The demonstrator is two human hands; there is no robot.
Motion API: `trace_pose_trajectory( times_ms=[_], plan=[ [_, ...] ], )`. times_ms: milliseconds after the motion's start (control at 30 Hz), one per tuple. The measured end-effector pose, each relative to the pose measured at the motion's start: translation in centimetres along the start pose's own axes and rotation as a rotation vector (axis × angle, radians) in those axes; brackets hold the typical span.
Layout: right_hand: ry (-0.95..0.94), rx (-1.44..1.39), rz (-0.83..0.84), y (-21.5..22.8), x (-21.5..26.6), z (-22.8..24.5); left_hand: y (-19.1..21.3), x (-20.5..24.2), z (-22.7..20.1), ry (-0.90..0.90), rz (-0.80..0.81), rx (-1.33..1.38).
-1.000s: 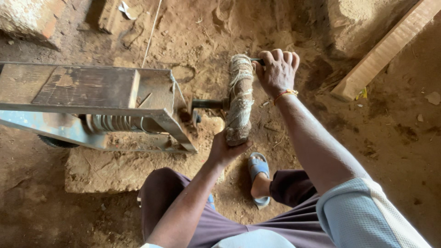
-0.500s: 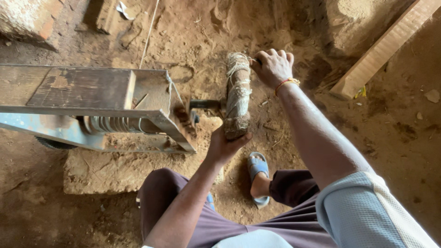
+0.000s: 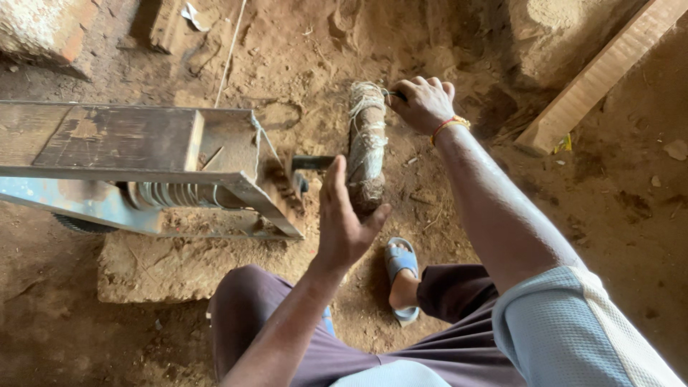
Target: The person rotates the handle of a manual winding machine with one hand while holding and guiding a twine-wrapped cylindrical object with the other hand.
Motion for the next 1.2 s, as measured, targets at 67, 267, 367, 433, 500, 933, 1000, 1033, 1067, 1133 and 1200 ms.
trace_pose_trajectory(
  times_ms=[67,267,367,433,500,933,1000,1033,1067,1133,1200],
  plan=[
    [-0.010,-0.023,0.021,-0.2,0.0,-0.1,-0.7,-1.0,-1.3,-0.059,0.045,-0.082],
    [-0.034,-0.036,0.072,-0.7,-0.2,-0.4,-4.1,-7.0,-3.9,-0.097,0.166,-0.344],
    [-0.034,-0.043,0.089,-1.6,-0.3,-0.8,-5.2,-8.6,-3.6,-0.048,0.253,-0.444],
    [-0.038,-0.039,0.109,-2.4,-0.5,-1.1,-5.7,-9.2,-3.1,-0.008,0.297,-0.484],
    [-0.045,-0.025,0.127,-3.1,-0.7,-1.5,-6.2,-9.7,-2.5,0.045,0.347,-0.514],
    [-0.063,-0.041,0.122,-1.5,-0.2,-0.2,-7.3,-11.1,-1.0,0.167,0.483,-0.607],
    [-0.043,-0.045,0.097,-1.4,-0.4,-0.3,-7.4,-11.4,-1.1,0.176,0.516,-0.642],
    [-0.032,-0.044,0.085,-1.5,-0.4,-0.3,-7.4,-11.5,-1.2,0.172,0.515,-0.653],
    [-0.021,-0.043,0.074,-1.6,-0.4,-0.3,-7.3,-11.5,-1.3,0.167,0.515,-0.663],
    [-0.026,-0.049,0.080,-1.9,-0.3,-0.6,-7.5,-11.5,-1.3,0.162,0.517,-0.673],
    [-0.052,-0.059,0.115,-2.4,-0.3,-1.0,-7.8,-11.8,-1.0,0.165,0.520,-0.671]
  ],
)
Point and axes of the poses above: each hand's wrist, its own x-axis away from the middle knuckle, its own y-axis out of the back of the hand, z = x × y, the point moved 8 cm from there along -x, towards the middle knuckle, and after that the axes turned 11 degrees about -z, right-handed, at the moved point
